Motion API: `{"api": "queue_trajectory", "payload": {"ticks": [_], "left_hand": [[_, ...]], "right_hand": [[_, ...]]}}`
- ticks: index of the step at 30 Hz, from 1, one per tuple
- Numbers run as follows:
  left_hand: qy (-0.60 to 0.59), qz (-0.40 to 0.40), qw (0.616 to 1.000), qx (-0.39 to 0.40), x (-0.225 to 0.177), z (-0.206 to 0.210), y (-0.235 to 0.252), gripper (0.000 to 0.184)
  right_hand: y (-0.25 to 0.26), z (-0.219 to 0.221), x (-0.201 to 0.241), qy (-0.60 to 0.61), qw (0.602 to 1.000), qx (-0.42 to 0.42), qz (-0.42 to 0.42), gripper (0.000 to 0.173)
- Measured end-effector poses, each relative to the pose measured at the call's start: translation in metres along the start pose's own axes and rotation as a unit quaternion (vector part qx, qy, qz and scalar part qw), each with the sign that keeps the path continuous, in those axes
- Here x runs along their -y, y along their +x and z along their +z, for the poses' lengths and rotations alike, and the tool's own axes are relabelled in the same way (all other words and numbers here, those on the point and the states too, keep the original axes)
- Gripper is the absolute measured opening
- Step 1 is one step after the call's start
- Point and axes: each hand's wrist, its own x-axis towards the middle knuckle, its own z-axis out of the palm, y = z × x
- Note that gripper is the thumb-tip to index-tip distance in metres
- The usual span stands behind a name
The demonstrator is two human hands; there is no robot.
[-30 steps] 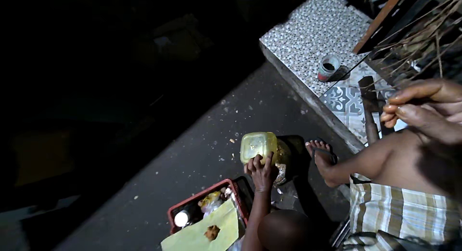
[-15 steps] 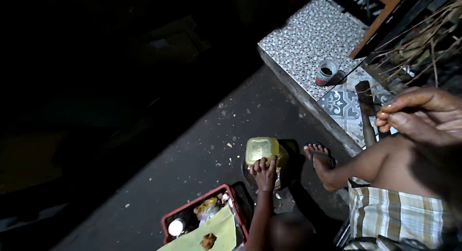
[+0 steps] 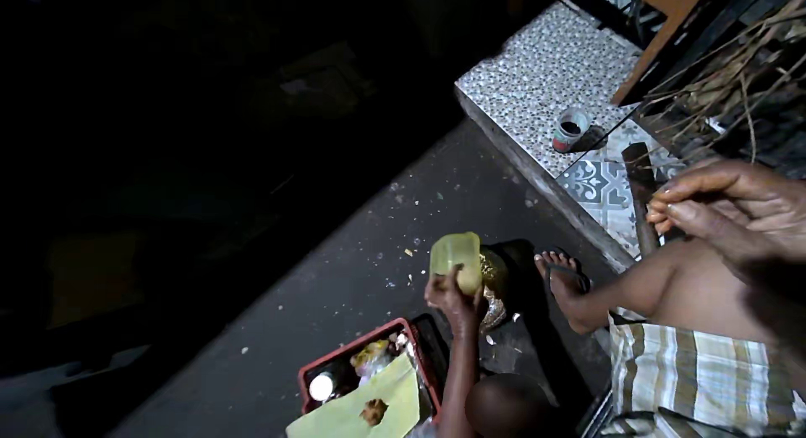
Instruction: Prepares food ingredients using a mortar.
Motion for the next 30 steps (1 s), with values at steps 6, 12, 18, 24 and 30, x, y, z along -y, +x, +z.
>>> {"api": "queue_trajectory", "payload": {"ticks": [6,12,18,24,30], "left_hand": [[-0.443,-0.357,0.819,0.078,-0.054,-0.009,0.031,0.066],[-0.482,-0.473,0.7,0.231,-0.116,0.07,0.018,0.051],[-0.45,-0.507,0.681,0.278,-0.184,0.138,0.034,0.055],[-0.45,-0.458,0.7,0.312,-0.216,0.178,0.054,0.059],[-0.371,-0.367,0.738,0.428,-0.204,0.15,0.056,0.067]], "right_hand": [[-0.005,-0.019,0.004,0.038,0.995,-0.094,-0.019,0.017],[-0.007,-0.044,0.008,0.089,0.976,-0.195,-0.051,0.016],[-0.004,-0.058,0.006,0.141,0.953,-0.268,-0.024,0.013],[-0.002,-0.055,0.001,0.17,0.957,-0.236,-0.003,0.016],[-0.001,-0.047,0.002,0.237,0.949,-0.159,0.13,0.024]]}}
